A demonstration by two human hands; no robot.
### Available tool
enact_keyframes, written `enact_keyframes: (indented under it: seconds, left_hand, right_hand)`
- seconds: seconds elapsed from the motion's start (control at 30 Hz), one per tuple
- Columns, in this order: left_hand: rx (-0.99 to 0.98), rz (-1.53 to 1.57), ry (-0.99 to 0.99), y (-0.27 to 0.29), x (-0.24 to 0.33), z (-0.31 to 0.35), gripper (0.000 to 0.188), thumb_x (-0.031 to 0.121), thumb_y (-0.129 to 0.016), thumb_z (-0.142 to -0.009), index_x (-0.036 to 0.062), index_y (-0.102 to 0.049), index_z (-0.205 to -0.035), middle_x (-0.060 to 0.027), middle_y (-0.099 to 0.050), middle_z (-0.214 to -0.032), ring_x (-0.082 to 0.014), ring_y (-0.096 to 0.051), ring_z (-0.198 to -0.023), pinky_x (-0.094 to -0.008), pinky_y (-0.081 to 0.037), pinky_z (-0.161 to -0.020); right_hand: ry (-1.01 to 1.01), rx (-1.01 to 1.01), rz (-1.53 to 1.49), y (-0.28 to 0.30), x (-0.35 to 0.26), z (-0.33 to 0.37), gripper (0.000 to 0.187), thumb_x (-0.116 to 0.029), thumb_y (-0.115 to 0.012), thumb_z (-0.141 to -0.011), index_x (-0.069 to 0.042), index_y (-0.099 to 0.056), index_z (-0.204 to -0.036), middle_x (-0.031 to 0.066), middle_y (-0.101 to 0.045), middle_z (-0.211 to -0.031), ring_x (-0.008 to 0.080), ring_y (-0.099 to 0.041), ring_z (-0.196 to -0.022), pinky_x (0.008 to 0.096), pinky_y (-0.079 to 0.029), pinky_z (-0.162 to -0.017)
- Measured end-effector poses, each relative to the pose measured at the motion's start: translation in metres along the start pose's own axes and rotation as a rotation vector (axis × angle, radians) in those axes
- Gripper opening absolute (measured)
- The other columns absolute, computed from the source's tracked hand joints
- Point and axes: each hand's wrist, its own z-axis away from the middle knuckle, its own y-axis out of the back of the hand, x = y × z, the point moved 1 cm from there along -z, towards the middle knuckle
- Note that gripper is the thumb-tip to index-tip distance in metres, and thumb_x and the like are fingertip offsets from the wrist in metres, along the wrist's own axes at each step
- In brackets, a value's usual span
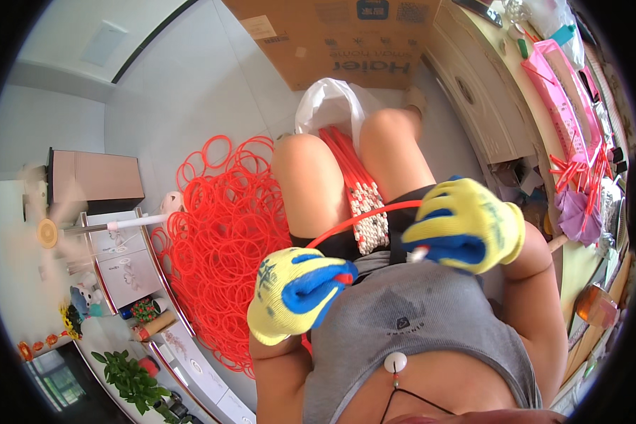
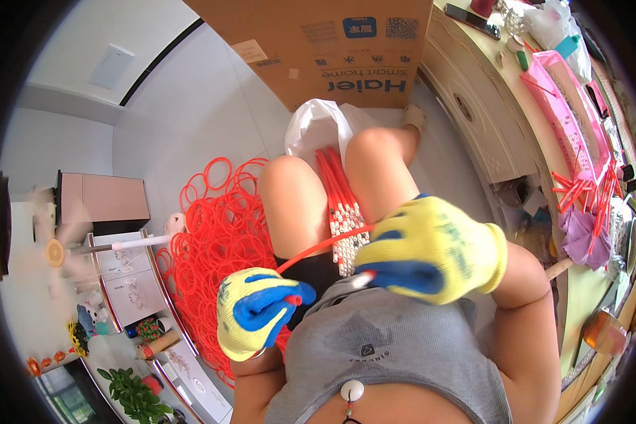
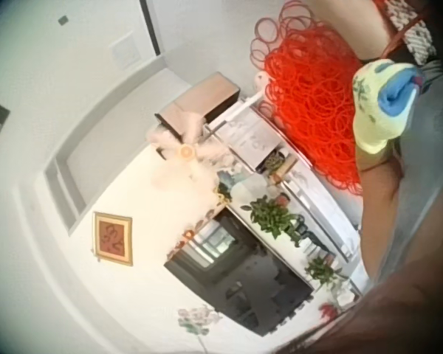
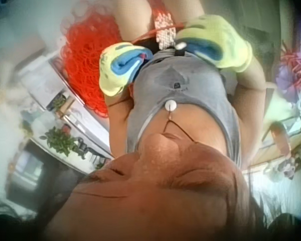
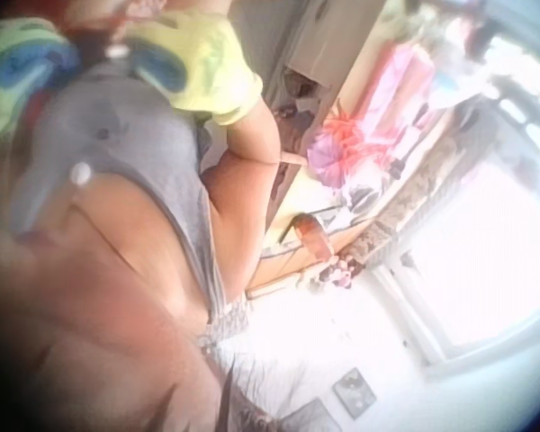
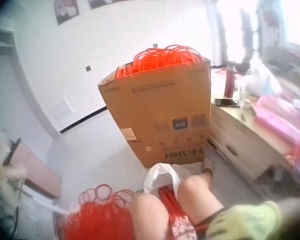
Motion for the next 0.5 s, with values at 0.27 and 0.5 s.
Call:
enact_keyframes:
  seconds: [0.27, 0.5]
  left_hand:
    - [0.131, -0.163, -0.039, -0.032, -0.008, 0.001, 0.025, 0.008, -0.076, -0.069, 0.0048, -0.076, -0.094, -0.0123, -0.073, -0.083, -0.034, -0.069, -0.073, -0.0421, -0.055, -0.067]
    - [0.088, -0.198, 0.012, -0.037, -0.009, -0.001, 0.023, 0.008, -0.076, -0.072, 0.0065, -0.076, -0.095, -0.0131, -0.071, -0.085, -0.0342, -0.068, -0.073, -0.0416, -0.054, -0.067]
  right_hand:
    - [-0.086, -0.124, 0.345, -0.035, -0.011, -0.012, 0.024, -0.028, -0.07, -0.081, -0.013, -0.066, -0.099, 0.0052, -0.065, -0.084, 0.0244, -0.065, -0.068, 0.0353, -0.049, -0.057]
    - [-0.143, -0.208, 0.409, -0.043, -0.011, -0.01, 0.035, -0.03, -0.073, -0.076, -0.007, -0.071, -0.101, 0.0088, -0.068, -0.08, 0.0246, -0.066, -0.062, 0.038, -0.051, -0.055]
